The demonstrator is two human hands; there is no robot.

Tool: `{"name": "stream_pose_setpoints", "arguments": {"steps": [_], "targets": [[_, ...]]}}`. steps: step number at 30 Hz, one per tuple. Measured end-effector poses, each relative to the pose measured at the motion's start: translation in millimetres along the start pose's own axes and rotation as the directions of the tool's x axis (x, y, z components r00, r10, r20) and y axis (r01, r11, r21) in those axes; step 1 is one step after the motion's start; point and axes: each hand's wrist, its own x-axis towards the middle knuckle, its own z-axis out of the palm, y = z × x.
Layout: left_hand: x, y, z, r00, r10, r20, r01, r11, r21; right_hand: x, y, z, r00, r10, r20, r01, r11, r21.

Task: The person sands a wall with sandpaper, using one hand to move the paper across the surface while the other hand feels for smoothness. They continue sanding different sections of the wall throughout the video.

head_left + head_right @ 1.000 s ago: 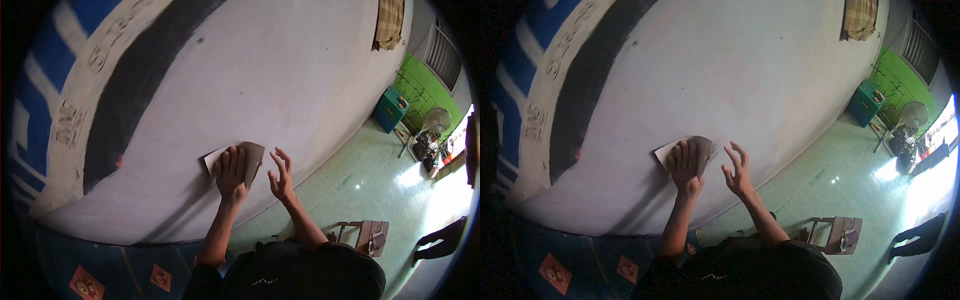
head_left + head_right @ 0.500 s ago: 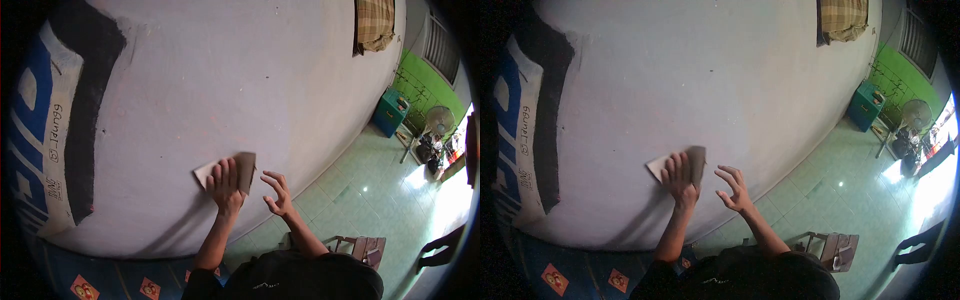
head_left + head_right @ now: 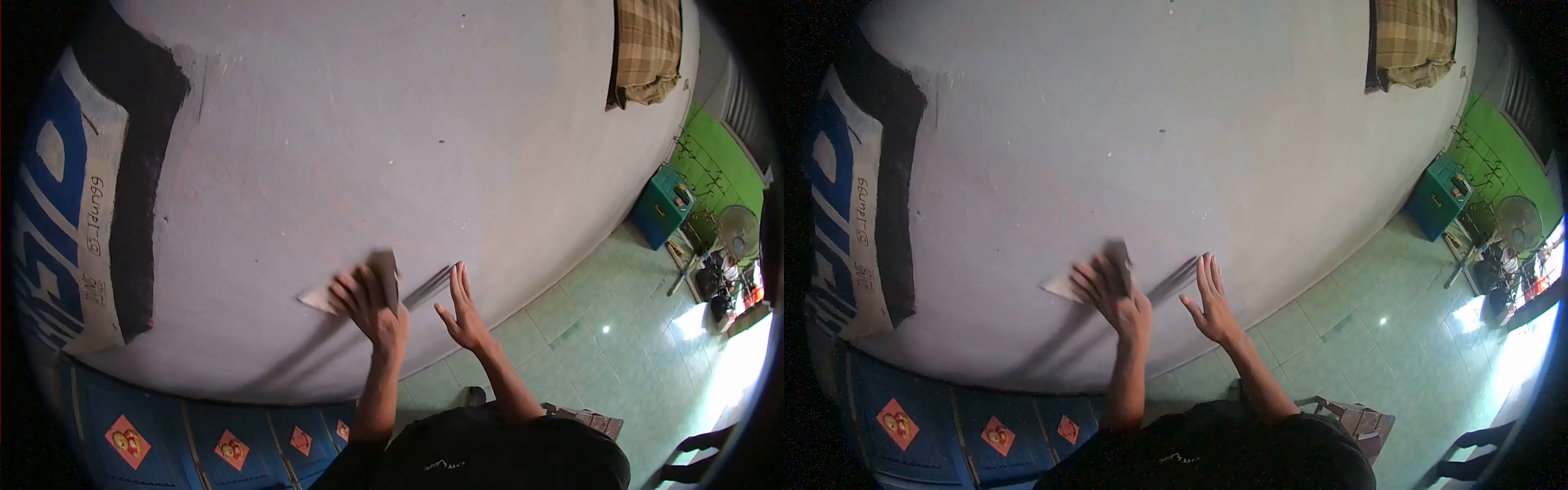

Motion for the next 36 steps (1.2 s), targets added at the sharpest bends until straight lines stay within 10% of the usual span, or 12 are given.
{"name": "stream_pose_setpoints", "arguments": {"steps": [4,8,16,18,19,23,27,30,33,36], "targets": [[58,19,-28,0.984,-0.038,-0.174,0.045,0.998,0.037,0,-4,-1,1.000,0.011,0.010,-0.011,1.000,-0.005],[-13,14,31,0.998,-0.006,0.065,-0.003,0.990,0.138,-2,1,-6,1.000,-0.004,0.008,0.005,0.999,-0.037],[-103,-16,38,0.954,0.264,0.140,-0.182,0.887,-0.425,-10,-20,-38,0.985,-0.163,0.056,0.154,0.978,0.138],[-102,-22,23,0.969,0.230,0.086,-0.088,0.653,-0.752,-9,-22,-52,0.957,-0.213,0.197,0.104,0.887,0.449],[-99,-20,8,0.967,0.202,0.157,0.008,0.590,-0.808,-10,-33,-57,0.957,-0.204,0.209,0.134,0.943,0.305],[-86,-25,-14,0.757,0.218,0.616,0.449,0.512,-0.732,-20,-26,-47,0.914,-0.191,0.357,0.015,0.897,0.441],[-64,-13,-24,0.730,0.253,0.635,0.471,0.487,-0.736,-35,-17,-31,0.863,0.027,0.504,-0.343,0.764,0.547],[-70,-9,-16,0.914,0.091,0.394,0.270,0.590,-0.761,-31,-25,-27,0.941,0.008,0.339,-0.217,0.783,0.584],[-76,-12,-26,0.931,-0.160,0.329,0.365,0.472,-0.803,-29,-30,-33,0.988,-0.011,-0.151,0.032,0.989,0.142],[-114,-56,-27,0.844,-0.295,0.449,0.536,0.424,-0.730,25,-46,-55,0.722,-0.330,-0.608,0.183,0.939,-0.292]]}}
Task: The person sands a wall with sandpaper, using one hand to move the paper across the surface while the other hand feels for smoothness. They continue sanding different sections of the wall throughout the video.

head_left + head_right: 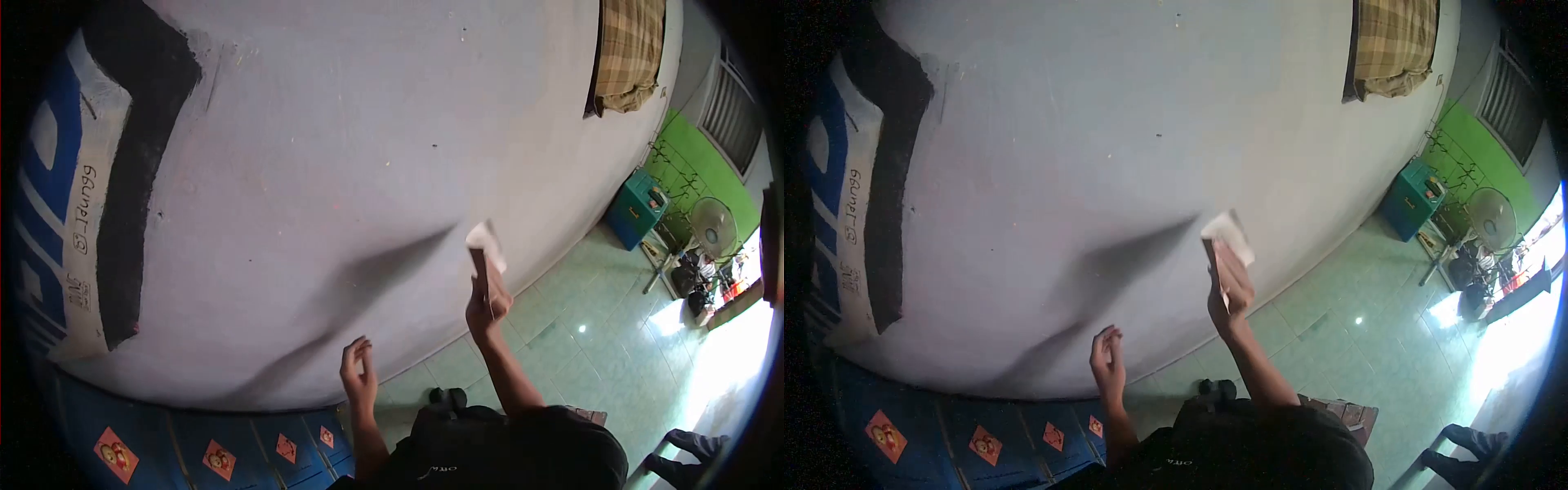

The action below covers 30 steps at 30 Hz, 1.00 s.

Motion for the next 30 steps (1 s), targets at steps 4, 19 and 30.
{"name": "stream_pose_setpoints", "arguments": {"steps": [4,19,30], "targets": [[-5,-5,-24,1.000,-0.002,-0.009,0.001,1.000,-0.003,75,-12,46,0.960,-0.280,-0.001,0.280,0.960,-0.010],[51,18,-43,0.966,0.245,-0.085,-0.225,0.955,0.195,116,-43,78,0.964,-0.233,0.126,0.240,0.970,-0.042],[48,17,-46,0.954,0.299,0.007,-0.296,0.940,0.168,133,-43,75,0.970,-0.237,0.047,0.238,0.971,-0.016]]}}
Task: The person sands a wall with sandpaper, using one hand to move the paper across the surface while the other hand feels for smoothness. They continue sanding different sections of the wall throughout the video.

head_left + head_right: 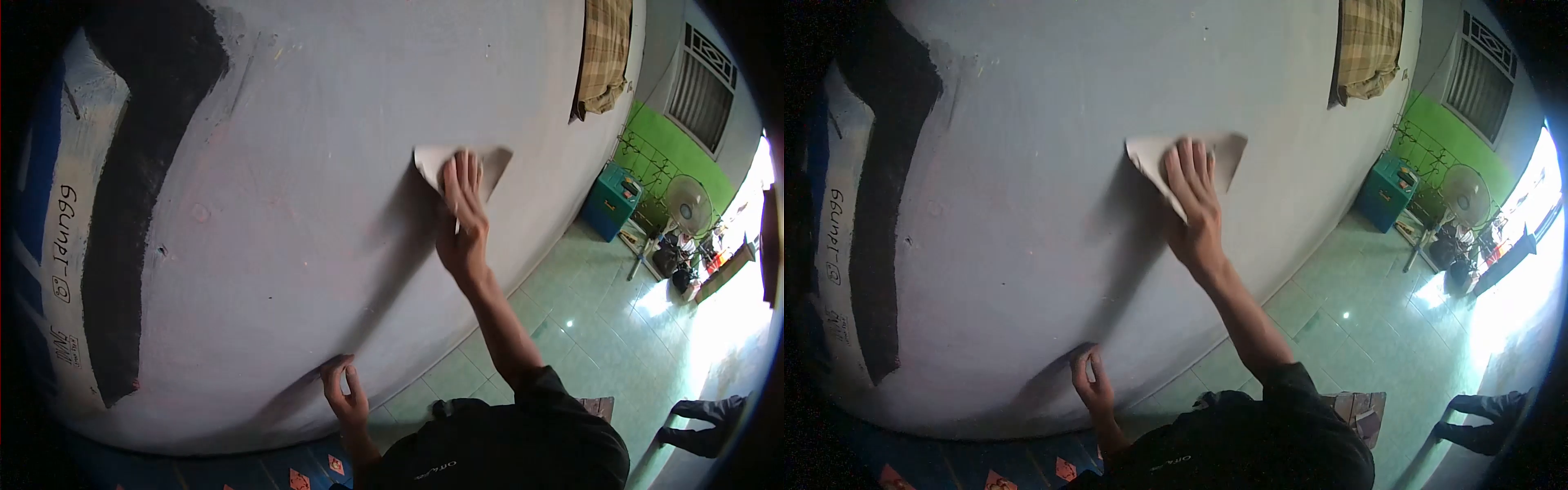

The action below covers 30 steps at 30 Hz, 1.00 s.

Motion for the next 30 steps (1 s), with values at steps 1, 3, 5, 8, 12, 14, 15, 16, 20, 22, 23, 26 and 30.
{"name": "stream_pose_setpoints", "arguments": {"steps": [1,3,5,8,12,14,15,16,20,22,23,26,30], "targets": [[-1,-1,1,1.000,0.000,0.008,0.000,1.000,-0.002,10,-2,-1,1.000,-0.009,-0.014,0.009,1.000,0.005],[-2,-2,0,1.000,-0.007,-0.014,0.007,1.000,0.001,2,-2,-3,1.000,0.005,-0.012,-0.005,1.000,-0.003],[-2,1,-1,1.000,-0.021,-0.001,0.021,1.000,0.003,-36,3,0,1.000,0.021,0.008,-0.021,1.000,0.000],[1,8,0,0.999,-0.033,0.000,0.033,0.999,-0.015,-50,8,6,0.999,0.042,0.011,-0.041,0.998,-0.047],[0,-1,-1,1.000,0.016,0.017,-0.016,1.000,0.003,19,0,-2,0.996,0.010,-0.094,-0.014,0.999,-0.044],[1,3,-2,1.000,0.006,0.025,-0.006,1.000,-0.001,31,-9,-5,0.992,0.013,-0.127,-0.015,1.000,-0.013],[2,5,-2,1.000,0.004,0.023,-0.003,1.000,-0.010,20,-8,-4,0.994,0.032,-0.103,-0.035,0.999,-0.027],[2,5,-1,1.000,0.009,0.019,-0.009,1.000,-0.014,2,-3,-3,0.996,0.044,-0.081,-0.047,0.998,-0.040],[5,10,0,1.000,0.005,0.016,-0.005,1.000,0.020,-43,3,4,0.998,0.063,-0.022,-0.063,0.998,-0.019],[4,10,-2,0.999,0.031,0.023,-0.032,0.999,0.027,-24,8,4,0.998,0.007,-0.069,-0.009,1.000,-0.030],[4,6,0,0.999,0.043,0.013,-0.043,0.999,0.026,-6,6,1,0.996,0.015,-0.089,-0.019,0.998,-0.055],[1,0,3,0.998,0.056,-0.001,-0.056,0.998,0.007,45,-2,-12,0.994,-0.032,-0.108,0.023,0.996,-0.083],[1,5,7,0.999,0.023,-0.042,-0.021,0.998,0.051,-6,3,-8,0.997,0.023,-0.075,-0.028,0.998,-0.060]]}}
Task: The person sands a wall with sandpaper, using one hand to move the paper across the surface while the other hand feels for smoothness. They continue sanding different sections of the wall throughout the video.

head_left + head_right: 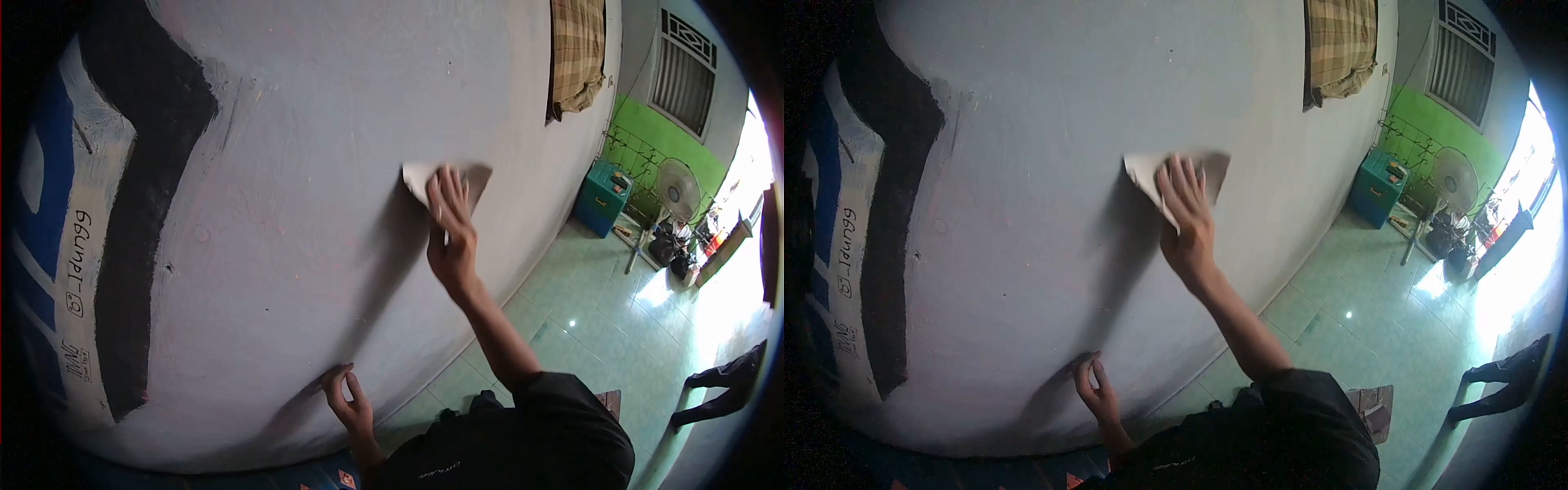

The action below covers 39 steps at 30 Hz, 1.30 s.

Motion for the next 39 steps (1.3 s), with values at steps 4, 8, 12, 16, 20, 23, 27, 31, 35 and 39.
{"name": "stream_pose_setpoints", "arguments": {"steps": [4,8,12,16,20,23,27,31,35,39], "targets": [[-3,6,7,0.998,-0.048,-0.050,0.048,0.999,0.002,-19,7,-4,0.998,0.030,0.053,-0.026,0.996,-0.084],[-3,11,27,0.996,0.003,-0.084,-0.008,0.998,-0.056,68,4,-13,0.999,-0.033,-0.030,0.033,0.999,-0.025],[0,40,53,0.997,0.012,-0.072,-0.019,0.996,-0.091,46,10,-19,0.996,-0.043,0.076,0.042,0.999,0.013],[5,63,81,0.998,-0.045,-0.054,0.038,0.991,-0.128,-5,23,-21,0.978,-0.025,0.209,0.032,0.999,-0.034],[11,82,99,0.997,0.005,-0.079,-0.018,0.988,-0.156,57,19,-25,0.974,-0.136,0.178,0.140,0.990,-0.008],[11,93,111,0.995,-0.001,-0.098,-0.012,0.992,-0.127,80,7,-35,0.956,-0.157,0.249,0.139,0.986,0.087],[0,107,127,0.994,-0.028,-0.107,0.020,0.997,-0.074,-1,40,-32,0.921,-0.157,0.356,0.141,0.988,0.070],[-21,114,145,0.992,-0.057,-0.116,0.049,0.996,-0.073,-7,51,-26,0.935,-0.204,0.291,0.166,0.975,0.150],[-35,124,161,0.987,-0.120,-0.108,0.119,0.993,-0.008,56,32,-28,0.915,-0.286,0.285,0.224,0.946,0.233],[-43,136,170,0.983,-0.148,-0.111,0.154,0.986,0.056,25,55,-35,0.914,-0.253,0.317,0.173,0.950,0.259]]}}
